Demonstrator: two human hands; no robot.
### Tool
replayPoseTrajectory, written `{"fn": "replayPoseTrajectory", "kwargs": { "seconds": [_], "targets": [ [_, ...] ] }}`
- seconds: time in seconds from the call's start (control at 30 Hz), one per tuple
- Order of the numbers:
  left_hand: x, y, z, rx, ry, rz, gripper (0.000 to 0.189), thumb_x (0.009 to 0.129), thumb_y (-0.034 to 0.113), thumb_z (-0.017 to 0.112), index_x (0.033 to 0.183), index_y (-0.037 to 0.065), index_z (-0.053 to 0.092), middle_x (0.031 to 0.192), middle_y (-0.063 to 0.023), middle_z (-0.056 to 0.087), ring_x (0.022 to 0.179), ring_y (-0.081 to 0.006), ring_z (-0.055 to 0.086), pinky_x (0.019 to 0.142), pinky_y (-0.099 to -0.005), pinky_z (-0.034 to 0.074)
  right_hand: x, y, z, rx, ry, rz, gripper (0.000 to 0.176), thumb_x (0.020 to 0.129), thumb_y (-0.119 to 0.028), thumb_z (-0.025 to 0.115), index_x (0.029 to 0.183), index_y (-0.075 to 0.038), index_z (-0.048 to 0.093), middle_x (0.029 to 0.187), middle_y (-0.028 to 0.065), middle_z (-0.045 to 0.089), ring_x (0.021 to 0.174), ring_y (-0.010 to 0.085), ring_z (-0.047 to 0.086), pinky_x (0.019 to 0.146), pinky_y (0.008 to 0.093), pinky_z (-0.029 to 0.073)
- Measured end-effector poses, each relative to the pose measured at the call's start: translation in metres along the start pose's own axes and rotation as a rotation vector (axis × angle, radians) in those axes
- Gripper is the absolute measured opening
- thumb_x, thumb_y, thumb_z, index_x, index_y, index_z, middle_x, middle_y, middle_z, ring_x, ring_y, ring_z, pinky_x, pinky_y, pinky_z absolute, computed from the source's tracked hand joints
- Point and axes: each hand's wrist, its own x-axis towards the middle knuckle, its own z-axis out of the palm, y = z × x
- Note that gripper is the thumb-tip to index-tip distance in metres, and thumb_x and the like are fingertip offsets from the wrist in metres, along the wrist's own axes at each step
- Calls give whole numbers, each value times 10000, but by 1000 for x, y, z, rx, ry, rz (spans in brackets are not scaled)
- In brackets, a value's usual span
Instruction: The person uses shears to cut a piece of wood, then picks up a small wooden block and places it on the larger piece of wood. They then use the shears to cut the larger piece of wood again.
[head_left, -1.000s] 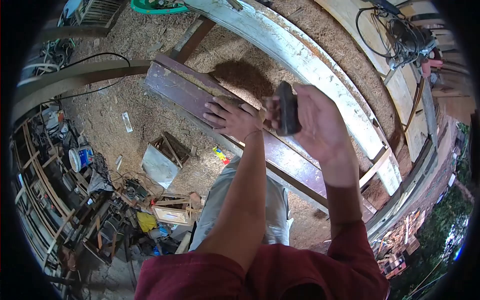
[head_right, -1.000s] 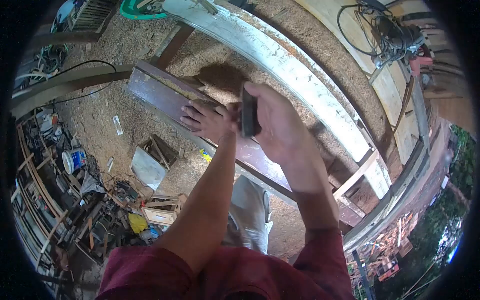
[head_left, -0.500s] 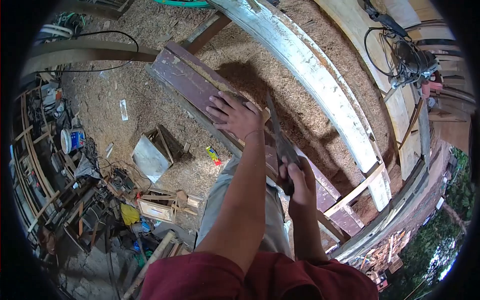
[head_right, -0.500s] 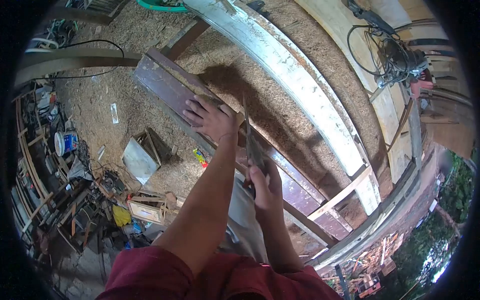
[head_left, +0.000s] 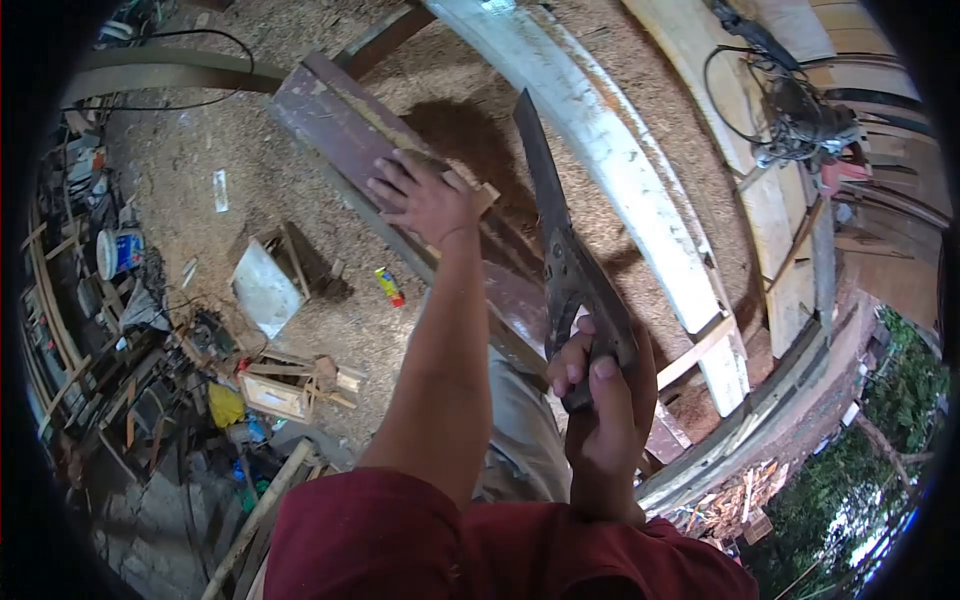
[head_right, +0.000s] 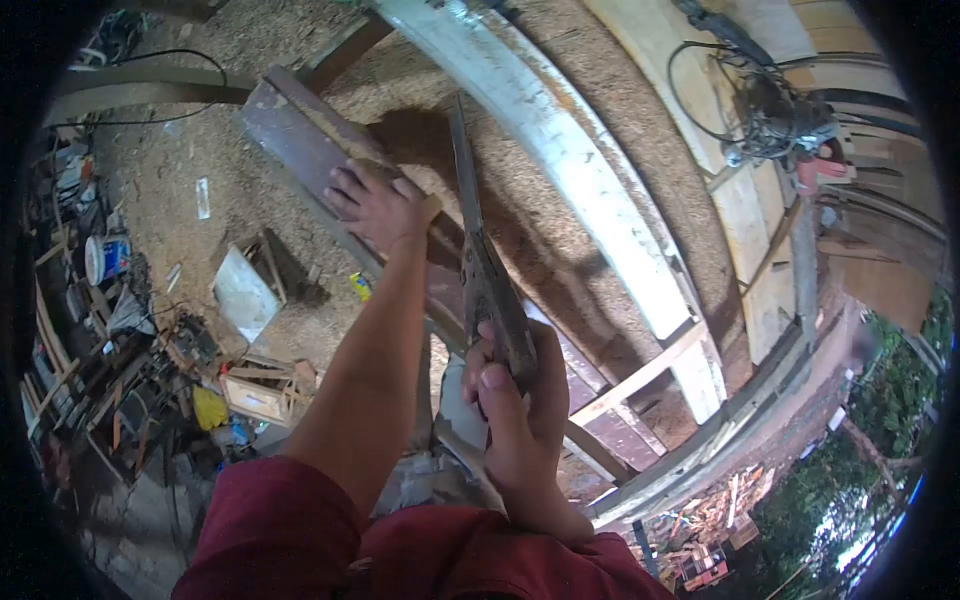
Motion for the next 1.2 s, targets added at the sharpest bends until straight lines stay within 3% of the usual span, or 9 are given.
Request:
{"fn": "replayPoseTrajectory", "kwargs": {
  "seconds": [0.1,0.27,0.47,0.57,0.83,0.93,1.03,1.13,1.2],
  "targets": [
    [1,3,-5,-18,-30,-13,906,930,432,581,1681,102,199,1743,-177,157,1600,-471,123,1137,-770,307,10,3,-30,-183,-7,-47,352,994,-221,579,1230,39,553,808,45,499,715,136,484,671,290,430],
    [4,1,-5,-57,-34,-20,904,924,422,579,1681,110,196,1745,-182,149,1601,-472,117,1161,-773,263,23,32,-49,-164,194,18,168,1026,-178,558,1043,-24,622,645,-29,388,526,69,352,498,260,313],
    [1,2,-12,-85,-48,-15,889,925,399,576,1677,104,203,1743,-192,151,1599,-485,100,1174,-768,239,26,54,-43,-139,245,-8,139,1031,-171,576,982,-43,601,651,-26,380,541,82,352,505,260,322],
    [2,0,-10,-73,-58,-8,875,947,415,568,1675,96,202,1743,-194,143,1597,-497,90,1172,-771,236,17,75,-54,67,284,14,147,1009,-120,640,1111,-16,620,730,-23,474,617,74,442,537,269,379],
    [3,-7,7,-149,67,34,720,1033,396,492,1656,107,277,1732,-220,153,1590,-503,100,1192,-775,155,-5,91,-75,-34,261,17,214,1014,-131,663,1180,-9,603,738,-9,502,606,82,449,547,271,400],
    [3,-17,14,-378,126,70,613,1064,369,459,1617,118,374,1720,-229,187,1583,-496,134,1207,-757,70,-14,94,-78,-92,316,25,247,1019,-143,668,1197,5,584,744,2,531,604,82,466,549,268,402],
    [3,-29,9,-662,148,77,541,1074,376,470,1548,115,479,1680,-227,300,1583,-466,168,1211,-725,23,-15,103,-83,-85,338,41,290,1024,-164,674,1217,23,566,742,14,552,612,82,491,556,267,406],
    [-1,-49,-6,-874,78,195,492,1072,378,509,1485,112,544,1626,-196,411,1585,-419,215,1230,-655,42,-15,105,-80,-109,339,52,280,1024,-165,673,1207,21,570,730,10,547,609,80,489,556,262,399],
    [-5,-63,-12,-875,79,375,484,1040,390,581,1442,120,578,1542,-174,491,1532,-396,314,1220,-609,120,-15,108,-73,-98,364,41,256,1024,-163,668,1183,16,577,718,5,541,602,80,483,554,260,394]
  ]
}}
